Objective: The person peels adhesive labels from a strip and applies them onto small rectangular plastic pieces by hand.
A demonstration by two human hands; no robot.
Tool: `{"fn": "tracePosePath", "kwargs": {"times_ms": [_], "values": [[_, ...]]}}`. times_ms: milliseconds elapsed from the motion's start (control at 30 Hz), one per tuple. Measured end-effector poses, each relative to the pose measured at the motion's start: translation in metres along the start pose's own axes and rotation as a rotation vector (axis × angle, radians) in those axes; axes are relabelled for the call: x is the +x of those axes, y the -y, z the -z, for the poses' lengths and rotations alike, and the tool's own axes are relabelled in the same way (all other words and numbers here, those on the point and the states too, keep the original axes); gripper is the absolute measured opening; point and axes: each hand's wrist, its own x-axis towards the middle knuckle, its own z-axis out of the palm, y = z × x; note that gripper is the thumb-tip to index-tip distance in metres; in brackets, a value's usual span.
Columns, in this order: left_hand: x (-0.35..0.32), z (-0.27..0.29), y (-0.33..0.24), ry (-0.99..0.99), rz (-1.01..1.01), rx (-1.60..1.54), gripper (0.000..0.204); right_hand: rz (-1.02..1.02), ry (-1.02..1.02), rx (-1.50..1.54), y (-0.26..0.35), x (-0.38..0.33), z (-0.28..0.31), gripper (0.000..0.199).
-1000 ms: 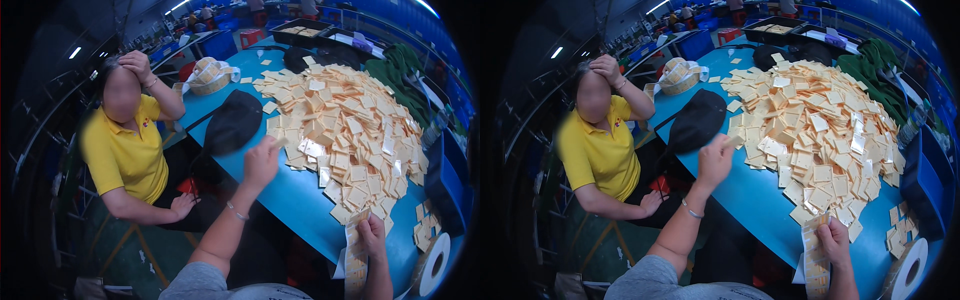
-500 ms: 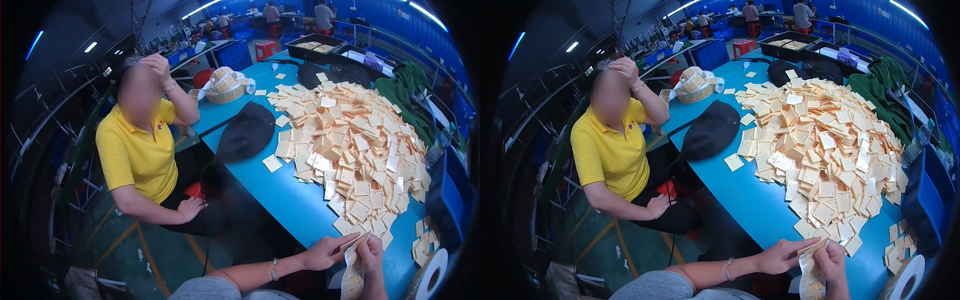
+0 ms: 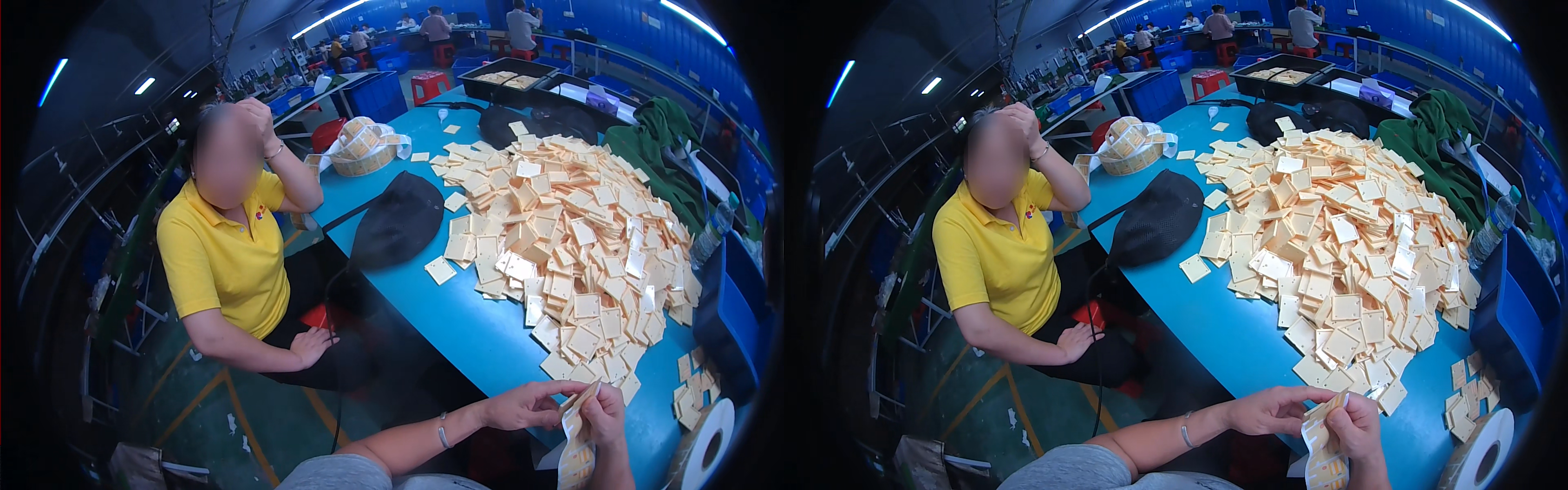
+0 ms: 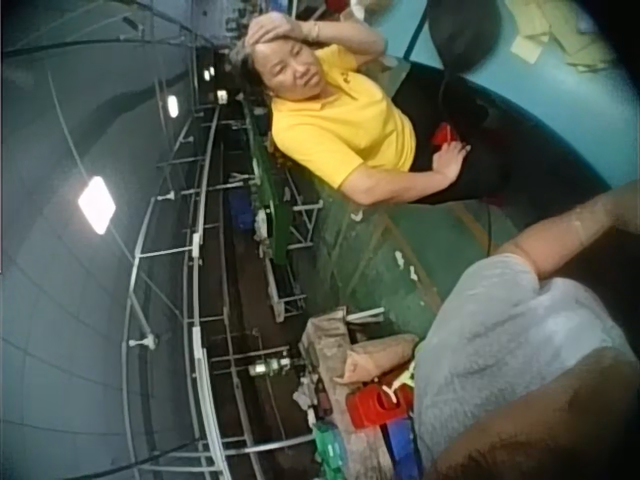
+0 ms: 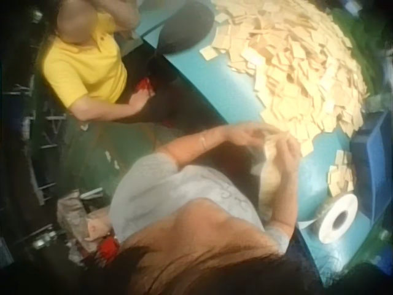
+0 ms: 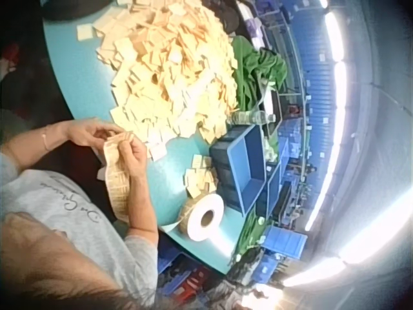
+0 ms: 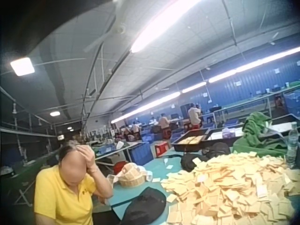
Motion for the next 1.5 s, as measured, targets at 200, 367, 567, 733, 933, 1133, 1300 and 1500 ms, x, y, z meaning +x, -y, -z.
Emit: {"fn": "tracePosePath", "kwargs": {"times_ms": [200, 367, 567, 733, 933, 1133, 1300, 1500], "values": [[0.008, -0.006, 0.002, -0.061, -0.088, 0.031, 0.055, -0.029, -0.052, -0.05, 0.0, -0.004, 0.004, 0.023], [0.008, 0.005, -0.004, -0.318, -0.136, 0.034, 0.042, -0.157, -0.008, -0.147, -0.003, 0.007, 0.012, 0.026], [0.007, 0.014, 0.014, -0.506, -0.283, -0.232, 0.04, 0.136, -0.015, -0.208, -0.007, 0.017, 0.018, 0.026], [0.01, 0.006, 0.016, -0.495, -0.495, 0.742, 0.043, 0.3, 0.072, -0.177, -0.017, 0.02, 0.024, 0.023], [0.017, 0.013, 0.025, -0.542, -0.297, 0.213, 0.039, 0.19, 0.026, -0.022, -0.015, 0.018, 0.012, 0.036], [0.021, 0.004, 0.016, -0.567, -0.499, 0.526, 0.036, 0.202, 0.059, -0.044, 0.0, 0.007, 0.014, 0.037], [-0.017, 0.064, 0.031, -0.551, -0.191, 0.138, 0.042, 0.278, 0.087, -0.028, -0.024, 0.023, 0.013, 0.025], [0.005, -0.001, 0.006, -0.495, -0.266, 0.017, 0.045, 0.219, 0.183, -0.192, -0.025, 0.027, 0.016, 0.027]]}}
